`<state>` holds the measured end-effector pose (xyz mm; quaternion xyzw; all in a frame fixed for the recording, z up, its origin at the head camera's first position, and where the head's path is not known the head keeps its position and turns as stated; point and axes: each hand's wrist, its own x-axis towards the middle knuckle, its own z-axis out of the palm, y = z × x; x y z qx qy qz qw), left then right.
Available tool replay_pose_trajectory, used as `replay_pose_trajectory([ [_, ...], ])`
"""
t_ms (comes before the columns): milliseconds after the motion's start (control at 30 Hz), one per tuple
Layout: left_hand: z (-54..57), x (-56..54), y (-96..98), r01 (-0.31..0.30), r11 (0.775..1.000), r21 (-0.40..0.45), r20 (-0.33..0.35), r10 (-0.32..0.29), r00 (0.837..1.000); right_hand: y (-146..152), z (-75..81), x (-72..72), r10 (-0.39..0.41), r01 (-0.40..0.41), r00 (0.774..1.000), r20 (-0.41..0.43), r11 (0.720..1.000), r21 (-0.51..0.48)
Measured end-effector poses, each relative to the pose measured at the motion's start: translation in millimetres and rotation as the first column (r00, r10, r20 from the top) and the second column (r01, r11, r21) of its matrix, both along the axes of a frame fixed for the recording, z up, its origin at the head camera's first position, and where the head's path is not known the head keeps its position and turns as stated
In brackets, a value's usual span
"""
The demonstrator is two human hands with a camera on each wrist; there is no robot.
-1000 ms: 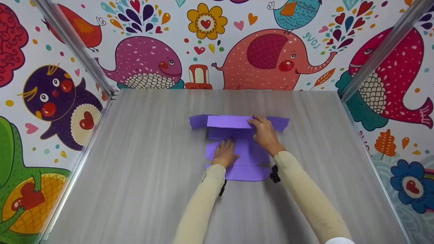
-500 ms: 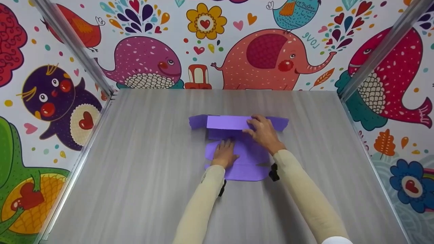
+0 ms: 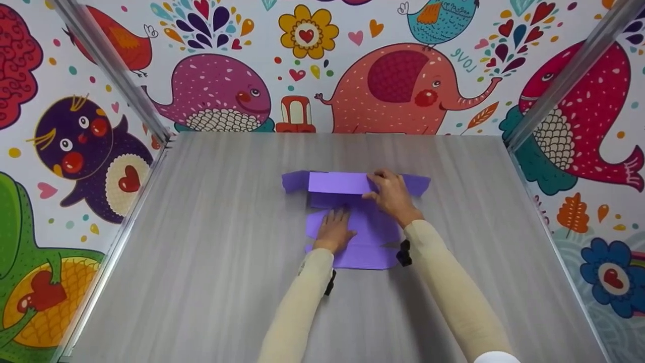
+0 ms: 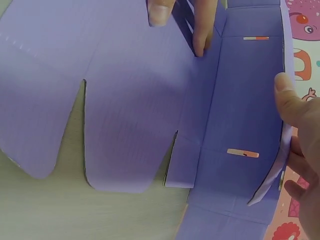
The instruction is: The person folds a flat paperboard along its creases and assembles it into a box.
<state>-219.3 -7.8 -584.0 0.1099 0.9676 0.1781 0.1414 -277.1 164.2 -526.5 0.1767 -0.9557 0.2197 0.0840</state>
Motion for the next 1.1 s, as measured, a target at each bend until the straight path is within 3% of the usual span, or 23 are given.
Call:
replay_pose_trajectory([
  [233, -10.0, 5.0, -1.8, 0.002, 1.000, 0.004, -0.130, -0.002, 0.992, -2, 2.1, -1.7, -0.006, 0.006, 1.000, -0.007, 1.000, -0.017],
  [433, -13.2, 11.8, -1.8, -0.014, 0.999, 0.040, -0.244, 0.023, 0.969, -5, 3.4, -2.4, -0.004, 0.004, 1.000, 0.026, 1.000, -0.001],
  [533, -8.6, 12.8, -2.7, -0.027, 0.994, 0.106, -0.313, 0.059, 0.948, -4, 3.0, -2.7, -0.010, 0.010, 1.000, 0.017, 1.000, -0.001],
  [633, -1.4, 12.3, -5.9, -0.063, 0.975, 0.214, -0.410, 0.148, 0.900, -3, 2.4, -2.4, -0.024, 0.024, 1.000, 0.016, 1.000, 0.003],
  [800, 14.1, 7.5, -16.1, -0.130, 0.918, 0.374, -0.535, 0.328, 0.779, -1, 0.9, -0.8, -0.034, 0.034, 0.999, 0.030, 0.999, 0.000],
  [867, 20.0, 3.7, -21.1, -0.142, 0.895, 0.424, -0.549, 0.378, 0.745, -1, -0.3, -0.5, -0.036, 0.036, 0.999, 0.033, 0.999, -0.005],
  [900, 22.6, 1.6, -23.7, -0.144, 0.882, 0.448, -0.546, 0.398, 0.737, -1, -0.8, -0.5, -0.038, 0.039, 0.999, 0.036, 0.999, -0.008],
  [1000, 29.6, -4.9, -31.0, -0.139, 0.846, 0.515, -0.512, 0.433, 0.742, -2, -1.9, -0.8, -0.041, 0.042, 0.998, 0.045, 0.999, -0.016],
  [1100, 35.0, -10.8, -33.8, -0.128, 0.817, 0.562, -0.457, 0.436, 0.775, -2, -2.4, -1.6, -0.053, 0.054, 0.998, 0.041, 0.998, -0.039],
])
